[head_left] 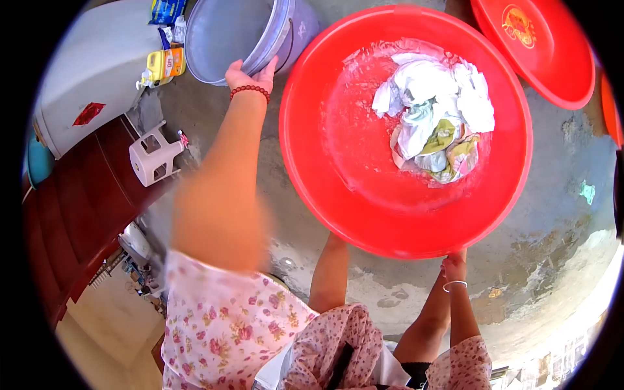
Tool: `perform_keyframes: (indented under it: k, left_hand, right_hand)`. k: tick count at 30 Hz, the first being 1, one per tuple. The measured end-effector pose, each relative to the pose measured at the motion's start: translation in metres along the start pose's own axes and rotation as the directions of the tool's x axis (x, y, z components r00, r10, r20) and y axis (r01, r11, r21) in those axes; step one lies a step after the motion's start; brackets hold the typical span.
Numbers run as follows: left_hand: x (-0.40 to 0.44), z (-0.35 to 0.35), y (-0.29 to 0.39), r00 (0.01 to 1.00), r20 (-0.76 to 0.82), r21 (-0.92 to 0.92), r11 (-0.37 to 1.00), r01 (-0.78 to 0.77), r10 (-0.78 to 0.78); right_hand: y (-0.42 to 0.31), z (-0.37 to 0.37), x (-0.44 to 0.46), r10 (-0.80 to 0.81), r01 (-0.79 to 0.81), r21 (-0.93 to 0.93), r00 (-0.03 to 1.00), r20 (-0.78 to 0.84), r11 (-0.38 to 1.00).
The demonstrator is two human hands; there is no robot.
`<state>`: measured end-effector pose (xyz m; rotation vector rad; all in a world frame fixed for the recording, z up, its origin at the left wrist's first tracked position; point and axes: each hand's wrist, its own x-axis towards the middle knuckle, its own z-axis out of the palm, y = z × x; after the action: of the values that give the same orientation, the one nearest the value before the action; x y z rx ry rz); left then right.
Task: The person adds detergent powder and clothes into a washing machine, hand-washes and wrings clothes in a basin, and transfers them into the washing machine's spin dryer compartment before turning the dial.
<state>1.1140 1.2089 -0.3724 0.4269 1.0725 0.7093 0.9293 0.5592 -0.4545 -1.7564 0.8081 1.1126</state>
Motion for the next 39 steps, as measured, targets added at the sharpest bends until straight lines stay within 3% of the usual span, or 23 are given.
perform_keyframes:
  k: [2,6,8,10,12,14,16,17,18,19,20,22,23,24,25,26,27,29,31,34,36,38,39]
  left_hand:
    - [-0.006,0.002,-0.012,0.976,0.118,-0.090,0.977,0.192,-0.181]
    - [-0.022,-0.040,-0.048,0.843,0.411,0.361,0.912,0.197,-0.345]
    - [-0.042,-0.078,-0.089,0.811,0.263,0.510,0.789,0.343,-0.523]
    - [-0.054,-0.138,-0.135,0.829,0.056,0.675,0.633,0.379,-0.557]
    - [-0.040,-0.206,-0.169,0.868,-0.128,0.771,0.501,0.392,-0.480]
    - [-0.040,-0.280,-0.206,0.929,-0.205,0.787,0.512,0.344,-0.308]
    - [-0.042,-0.345,-0.235,0.953,-0.273,0.808,0.506,0.302,-0.132]
    - [-0.049,-0.371,-0.257,0.919,-0.340,0.721,0.572,0.392,-0.202]
    - [-0.062,-0.362,-0.265,0.838,-0.431,0.653,0.526,0.545,-0.334]
    - [-0.078,-0.330,-0.270,0.735,-0.502,0.572,0.462,0.678,-0.456]
    - [-0.086,-0.311,-0.272,0.616,-0.551,0.486,0.384,0.785,-0.563]
    - [-0.086,-0.330,-0.298,0.847,-0.209,0.661,0.568,0.490,-0.488]
    - [-0.089,-0.302,-0.297,0.926,-0.082,0.741,0.598,0.304,-0.369]
    - [-0.087,-0.272,-0.293,0.969,0.062,0.789,0.606,0.099,-0.239]
    - [-0.080,-0.243,-0.283,0.943,0.303,0.885,0.408,-0.224,-0.138]
    - [-0.070,-0.215,-0.273,0.838,0.539,0.838,0.156,-0.523,-0.087]
    - [-0.064,-0.190,-0.271,0.748,0.663,0.749,0.055,-0.661,-0.042]
    - [-0.059,-0.149,-0.281,0.577,0.817,0.570,-0.140,-0.810,-0.012]
    - [-0.059,-0.131,-0.303,0.459,0.887,0.426,-0.293,-0.856,-0.052]
    - [-0.054,-0.166,-0.332,0.650,0.739,0.614,-0.217,-0.759,-0.180]
    - [-0.057,-0.201,-0.326,0.830,0.530,0.834,-0.073,-0.548,-0.172]
    - [-0.065,-0.247,-0.308,0.904,0.404,0.914,0.034,-0.404,-0.141]
    - [-0.072,-0.263,-0.291,0.920,0.370,0.929,0.021,-0.370,-0.127]
  right_hand:
    - [-0.033,0.013,-0.008,0.034,-0.017,-0.162,0.994,0.103,0.987]
    - [-0.103,0.048,0.007,0.051,0.090,-0.487,0.962,0.269,0.869]
    - [-0.137,0.084,0.029,0.009,0.074,-0.219,0.935,0.353,0.973]
    - [-0.124,0.118,0.077,-0.291,0.330,-0.021,0.858,0.423,0.944]
    - [-0.109,0.159,0.144,-0.335,0.465,-0.318,0.860,0.385,0.826]
    - [-0.081,0.167,0.198,-0.554,0.436,-0.764,0.823,0.125,0.475]
    - [-0.051,0.196,0.225,-0.617,0.272,-0.760,0.759,-0.208,0.590]
    - [-0.043,0.220,0.222,-0.436,0.328,-0.372,0.862,-0.258,0.869]
    - [-0.037,0.246,0.210,-0.242,0.267,0.094,0.945,-0.219,0.959]
    - [-0.036,0.261,0.196,0.011,-0.019,0.311,1.000,0.027,0.950]
    - [-0.043,0.274,0.184,0.203,-0.330,0.444,0.929,0.308,0.833]
    - [-0.074,0.281,0.139,0.005,-0.169,0.405,0.927,0.374,0.899]
    - [-0.098,0.270,0.124,-0.254,0.213,0.195,0.942,0.221,0.957]
    - [-0.126,0.258,0.111,-0.528,0.541,-0.077,0.838,0.139,0.837]
    - [-0.155,0.247,0.105,-0.761,0.751,-0.355,0.633,0.145,0.557]
    - [-0.181,0.231,0.112,-0.890,0.792,-0.496,0.450,0.080,0.356]
    - [-0.202,0.214,0.129,-0.961,0.752,-0.634,0.273,0.048,0.182]
    - [-0.224,0.180,0.171,-0.945,0.541,-0.809,0.324,-0.053,0.231]
    - [-0.224,0.180,0.191,-0.898,0.449,-0.883,0.434,0.080,0.139]
    - [-0.205,0.153,0.197,-0.755,0.468,-0.879,0.608,0.246,0.090]
    - [-0.179,0.123,0.192,-0.645,0.556,-0.802,0.699,0.309,0.219]
    - [-0.158,0.094,0.182,-0.345,0.431,-0.703,0.898,0.272,0.566]
    - [-0.147,0.085,0.179,-0.301,0.403,-0.725,0.913,0.276,0.558]
